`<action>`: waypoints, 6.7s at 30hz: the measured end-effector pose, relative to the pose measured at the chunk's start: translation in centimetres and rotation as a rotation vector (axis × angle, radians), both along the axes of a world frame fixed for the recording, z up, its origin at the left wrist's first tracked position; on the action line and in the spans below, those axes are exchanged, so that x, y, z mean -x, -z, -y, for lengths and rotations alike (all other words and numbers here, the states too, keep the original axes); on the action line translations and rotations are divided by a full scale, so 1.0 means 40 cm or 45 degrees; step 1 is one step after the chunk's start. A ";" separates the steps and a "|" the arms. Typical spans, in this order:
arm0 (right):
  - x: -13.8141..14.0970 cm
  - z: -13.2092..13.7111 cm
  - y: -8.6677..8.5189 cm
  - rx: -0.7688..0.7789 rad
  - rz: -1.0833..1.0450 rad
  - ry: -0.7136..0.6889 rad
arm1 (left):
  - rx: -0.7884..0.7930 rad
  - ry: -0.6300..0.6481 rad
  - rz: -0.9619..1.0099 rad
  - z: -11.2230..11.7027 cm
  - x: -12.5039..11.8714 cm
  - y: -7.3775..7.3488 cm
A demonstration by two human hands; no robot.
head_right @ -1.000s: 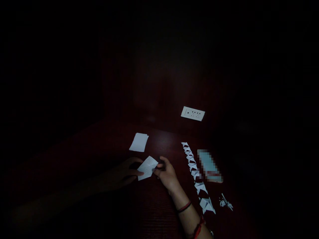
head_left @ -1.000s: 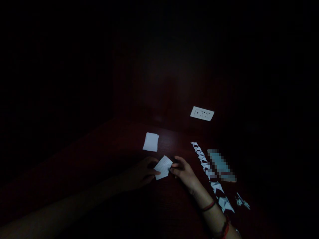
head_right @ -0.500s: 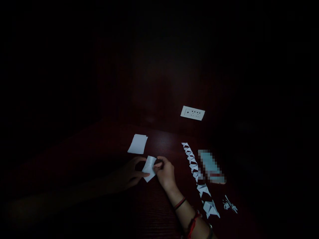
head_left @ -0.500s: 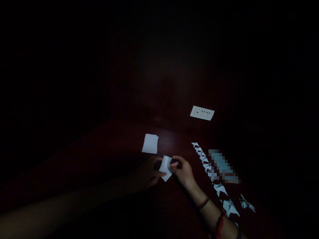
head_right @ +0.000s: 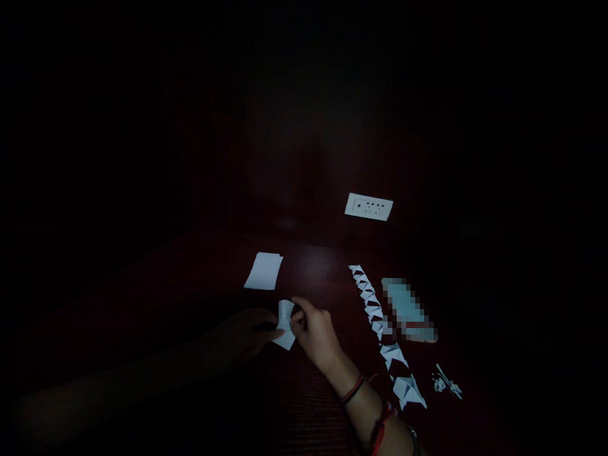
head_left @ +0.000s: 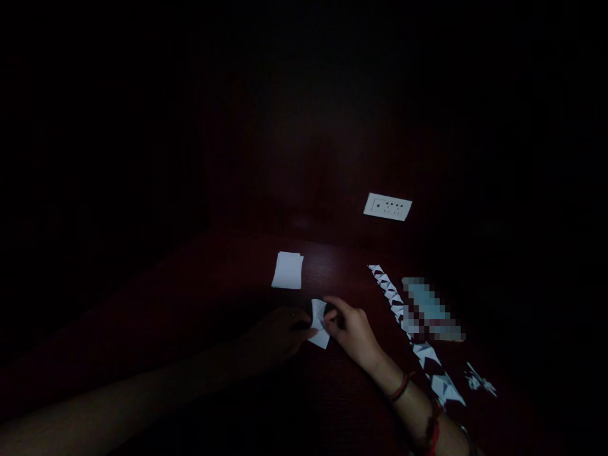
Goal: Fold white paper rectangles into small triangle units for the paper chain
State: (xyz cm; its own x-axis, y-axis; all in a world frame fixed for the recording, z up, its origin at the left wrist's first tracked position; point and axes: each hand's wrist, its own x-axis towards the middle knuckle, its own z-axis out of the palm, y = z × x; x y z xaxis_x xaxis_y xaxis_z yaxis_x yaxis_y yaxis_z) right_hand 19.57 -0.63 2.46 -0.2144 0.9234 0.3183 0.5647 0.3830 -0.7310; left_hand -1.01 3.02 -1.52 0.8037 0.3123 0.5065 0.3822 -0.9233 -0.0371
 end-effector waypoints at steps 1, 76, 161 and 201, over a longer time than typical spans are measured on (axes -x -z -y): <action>-0.001 0.000 0.000 -0.004 0.006 -0.003 | -0.005 0.011 -0.017 -0.002 0.000 0.001; -0.041 -0.010 -0.001 0.465 -0.286 -0.337 | 0.442 0.196 0.101 0.001 0.002 -0.049; 0.024 0.068 -0.035 -0.358 -0.039 0.057 | 0.216 -0.324 0.452 0.079 -0.069 -0.088; 0.033 0.058 -0.040 -0.322 0.086 0.009 | 0.373 -0.237 0.555 0.074 -0.072 -0.085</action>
State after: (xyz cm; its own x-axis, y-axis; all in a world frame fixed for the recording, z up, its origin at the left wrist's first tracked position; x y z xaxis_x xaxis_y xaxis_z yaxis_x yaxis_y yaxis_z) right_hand 18.25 -2.95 4.06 -0.2370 0.8178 0.5244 0.6123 0.5448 -0.5729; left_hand 1.86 0.04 1.88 0.4571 0.6068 0.6503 0.4621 -0.7867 0.4092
